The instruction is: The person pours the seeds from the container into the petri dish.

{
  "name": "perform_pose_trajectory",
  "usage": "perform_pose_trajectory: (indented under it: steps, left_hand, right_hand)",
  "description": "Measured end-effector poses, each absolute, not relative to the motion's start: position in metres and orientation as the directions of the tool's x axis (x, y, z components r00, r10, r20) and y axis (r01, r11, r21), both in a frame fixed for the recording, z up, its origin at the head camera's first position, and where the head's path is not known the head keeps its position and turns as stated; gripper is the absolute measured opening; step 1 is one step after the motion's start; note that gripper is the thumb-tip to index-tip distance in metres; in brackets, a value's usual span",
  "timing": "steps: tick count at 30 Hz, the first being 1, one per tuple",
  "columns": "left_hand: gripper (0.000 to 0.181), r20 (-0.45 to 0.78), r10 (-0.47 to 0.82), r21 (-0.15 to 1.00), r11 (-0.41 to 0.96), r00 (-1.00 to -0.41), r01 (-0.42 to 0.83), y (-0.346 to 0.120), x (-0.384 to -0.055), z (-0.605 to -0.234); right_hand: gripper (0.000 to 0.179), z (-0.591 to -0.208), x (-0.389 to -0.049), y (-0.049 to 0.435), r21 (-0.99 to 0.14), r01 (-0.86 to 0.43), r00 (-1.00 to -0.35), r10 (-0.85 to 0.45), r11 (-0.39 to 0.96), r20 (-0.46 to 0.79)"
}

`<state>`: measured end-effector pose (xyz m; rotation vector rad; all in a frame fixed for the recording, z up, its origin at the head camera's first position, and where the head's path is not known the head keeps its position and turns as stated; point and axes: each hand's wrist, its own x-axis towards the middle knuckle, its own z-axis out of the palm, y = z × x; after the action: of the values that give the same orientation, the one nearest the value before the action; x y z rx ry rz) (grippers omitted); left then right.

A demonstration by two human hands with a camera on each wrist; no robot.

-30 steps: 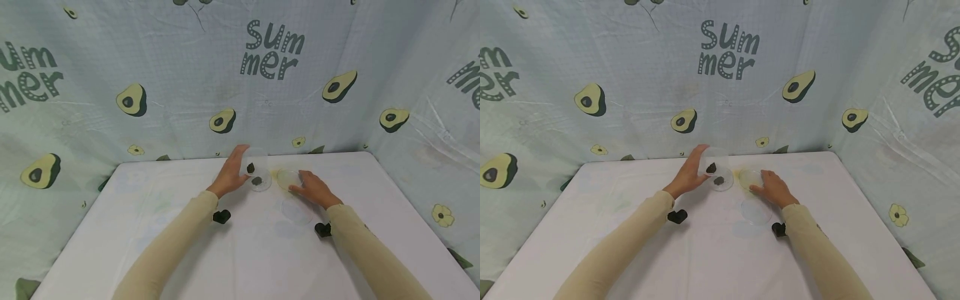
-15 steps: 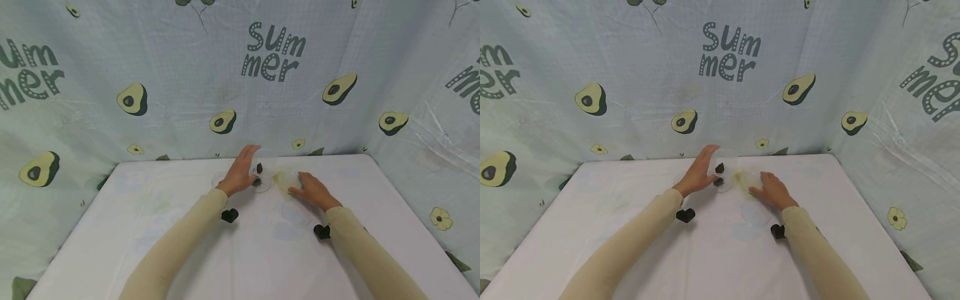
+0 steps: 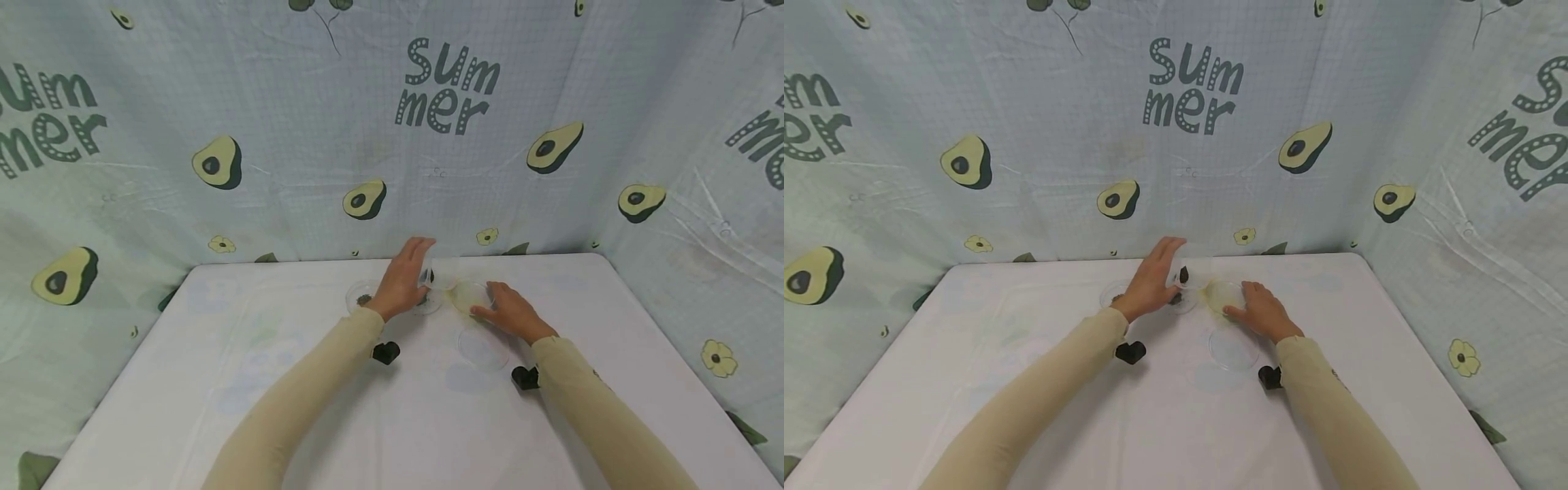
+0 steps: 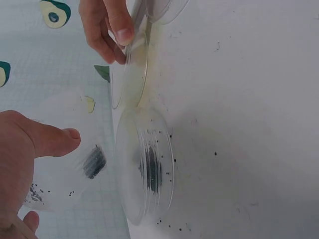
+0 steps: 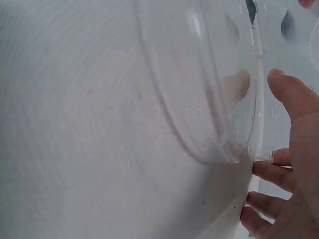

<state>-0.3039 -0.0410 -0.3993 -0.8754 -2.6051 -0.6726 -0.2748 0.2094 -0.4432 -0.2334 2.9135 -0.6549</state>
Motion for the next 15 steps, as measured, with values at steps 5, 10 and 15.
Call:
perform_pose_trajectory:
  steps: [5,10,15]
  left_hand:
    - [0.090,0.427,0.486,0.313,0.712,-0.763,0.629,-0.035,-0.304,-0.401]
    - [0.090,0.412,0.490,0.294,0.726,-0.768,0.621,-0.027,-0.304,-0.403]
    - [0.090,0.370,0.485,0.281,0.754,-0.792,0.594,-0.019,-0.303,-0.403]
  right_hand:
    - [0.082,-0.445,-0.275,0.209,-0.433,-0.121,-0.978,-0.182,0.893,-0.102]
    - [0.084,-0.447,-0.276,0.209,-0.440,-0.126,-0.977,-0.187,0.889,-0.099]
    - [0.085,-0.447,-0.276,0.210,-0.443,-0.118,-0.978,-0.181,0.889,-0.103]
